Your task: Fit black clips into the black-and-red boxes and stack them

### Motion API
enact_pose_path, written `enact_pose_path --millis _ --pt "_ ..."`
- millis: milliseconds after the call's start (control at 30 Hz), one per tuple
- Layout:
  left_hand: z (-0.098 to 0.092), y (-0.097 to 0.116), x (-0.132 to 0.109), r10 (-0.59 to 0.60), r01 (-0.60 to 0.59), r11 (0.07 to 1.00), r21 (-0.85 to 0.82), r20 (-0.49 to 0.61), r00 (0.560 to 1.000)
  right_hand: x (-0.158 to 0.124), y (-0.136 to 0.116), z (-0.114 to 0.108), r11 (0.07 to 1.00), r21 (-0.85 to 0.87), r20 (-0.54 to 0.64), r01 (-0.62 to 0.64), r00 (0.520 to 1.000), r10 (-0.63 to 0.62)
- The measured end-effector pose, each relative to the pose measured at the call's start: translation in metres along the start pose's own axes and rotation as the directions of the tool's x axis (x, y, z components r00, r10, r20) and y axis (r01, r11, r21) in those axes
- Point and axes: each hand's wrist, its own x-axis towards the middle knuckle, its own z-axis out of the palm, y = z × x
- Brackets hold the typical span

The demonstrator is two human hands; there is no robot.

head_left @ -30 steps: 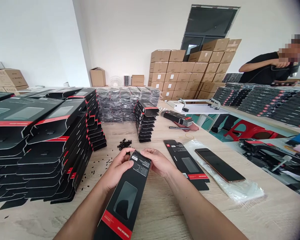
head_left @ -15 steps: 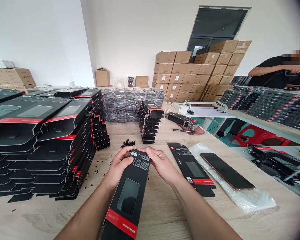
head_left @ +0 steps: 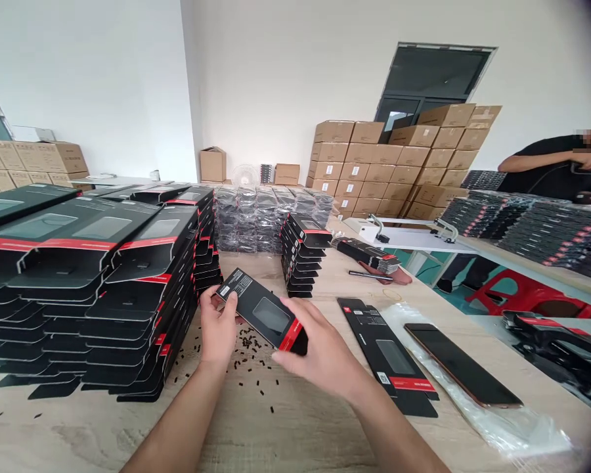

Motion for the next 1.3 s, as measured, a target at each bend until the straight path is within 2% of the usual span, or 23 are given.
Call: enact_pose_path --millis 100,167,233,300,367,467,533,600,667,767,933,1100,1200,1300 --pt "-0.001 -0.001 0.004 -0.030 0.030 0.999 -0.032 -0.015 0.999 -0.003 -0.005 0.008 0.945 -0.313 -0.047 0.091 0.993 -0.111" --pt "0.000 0.001 0.002 -0.041 0.042 0.996 -0.074 0.014 0.999 -0.002 -0.003 0.011 0.897 -0.429 -0.093 0.103 0.983 -0.157" --pt "0.001 0.003 0.000 -0.040 0.043 0.993 -0.112 0.033 0.999 0.002 0.000 0.006 0.872 -0.485 -0.200 0.065 0.963 -0.183" --pt "0.003 0.005 -0.002 -0.055 0.060 0.992 -0.110 0.049 0.997 0.013 0.002 -0.012 0.873 -0.487 -0.363 -0.024 0.915 -0.177" --pt "0.004 0.004 -0.003 -0.093 0.097 0.992 -0.082 0.060 0.994 0.034 0.003 -0.039 0.884 -0.449 -0.506 -0.129 0.852 -0.132" --pt "0.004 -0.001 -0.002 -0.136 0.140 0.989 -0.048 0.074 0.988 0.083 0.004 -0.085 0.872 -0.390 -0.581 -0.297 0.813 0.017" --pt "0.004 -0.005 -0.001 -0.144 0.147 0.989 -0.021 0.090 0.985 0.122 0.007 -0.107 0.839 -0.375 -0.566 -0.395 0.814 0.130" --pt "0.004 -0.008 0.000 -0.147 0.148 0.989 0.004 0.103 0.984 0.158 0.013 -0.119 0.800 -0.370 -0.533 -0.472 0.813 0.234" --pt "0.003 -0.009 0.002 -0.145 0.145 0.989 0.014 0.110 0.983 0.185 0.021 -0.120 0.771 -0.382 -0.443 -0.510 0.833 0.331" --pt "0.002 -0.009 0.004 -0.143 0.143 0.990 0.011 0.112 0.983 0.205 0.035 -0.113 0.761 -0.412 -0.297 -0.502 0.863 0.409" --pt "0.004 -0.006 0.003 -0.160 0.164 0.986 -0.027 0.117 0.980 0.209 0.053 -0.109 0.750 -0.453 -0.280 -0.482 0.875 0.394" --pt "0.005 -0.002 0.001 -0.175 0.179 0.984 -0.016 0.129 0.976 0.213 0.049 -0.109 0.752 -0.454 -0.266 -0.478 0.878 0.397" --pt "0.004 0.001 0.002 -0.188 0.188 0.982 0.013 0.118 0.975 0.209 0.043 -0.116 0.768 -0.408 -0.319 -0.493 0.866 0.386" --pt "0.001 0.002 0.006 -0.180 0.177 0.983 0.042 0.092 0.979 0.185 0.050 -0.133 0.755 -0.400 -0.430 -0.520 0.833 0.347"
